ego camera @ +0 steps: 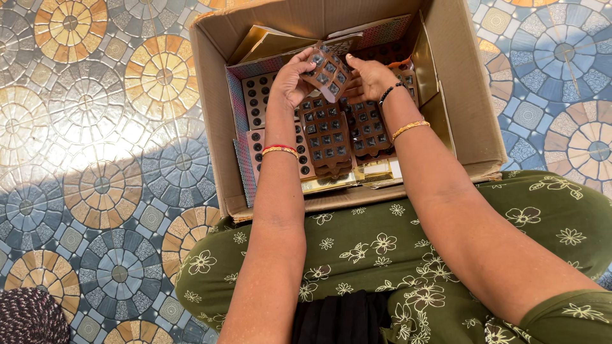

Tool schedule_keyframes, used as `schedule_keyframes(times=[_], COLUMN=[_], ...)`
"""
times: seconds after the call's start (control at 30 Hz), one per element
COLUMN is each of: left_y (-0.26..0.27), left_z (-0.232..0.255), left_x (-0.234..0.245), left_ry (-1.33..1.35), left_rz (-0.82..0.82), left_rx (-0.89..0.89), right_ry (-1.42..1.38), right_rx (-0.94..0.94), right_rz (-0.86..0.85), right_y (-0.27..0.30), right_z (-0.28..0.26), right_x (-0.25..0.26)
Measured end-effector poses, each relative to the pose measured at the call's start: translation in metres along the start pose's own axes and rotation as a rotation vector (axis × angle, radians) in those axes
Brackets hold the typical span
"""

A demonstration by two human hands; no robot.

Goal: The person sits on the floor and organizes silicone molds inside a cardboard box. They pick up various molds, separate them, and place them back into the box in a more orderly arrangement.

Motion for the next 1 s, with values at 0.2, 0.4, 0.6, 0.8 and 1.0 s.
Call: schedule_keyframes(times=[0.2,0.4,0.6,0.8,1.0], left_y=[0.005,0.025,0.037,0.054,0.044], left_z=[-0.018,-0.042,-0.063,-0.061,-0.051], left_x=[0.020,0.035,0.051,0.063,0.066], left_ry=[-0.187,-0.332,-0.614,-0.821,-0.850], left_rz=[-0.106,0.122,0.075,0.181,0.187], left_rx=[0.073,0.319,0.497,0.545,0.544], right_ry=[-0.240,-0.073,0.155,0.344,0.334], right_rx=[0.047,-0.006,-0.050,-0.125,-0.127], right_rz=[-0.076,-0.142,-0.241,-0.216,-0.301], right_y=[-0.031,-0.024,0.003,-0.011,-0.014], right_z=[0.022,0.032,0.043,0.063,0.050], right_x=[0.001,-0.001,-0.018,-0.011,-0.016])
Point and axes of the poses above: each hand's wrist, its own y-axis away from the middle knuckle, its own x-axis out of the back of the hand, z = x × y, the point moved 7 cm from there along -y, towards the middle knuckle
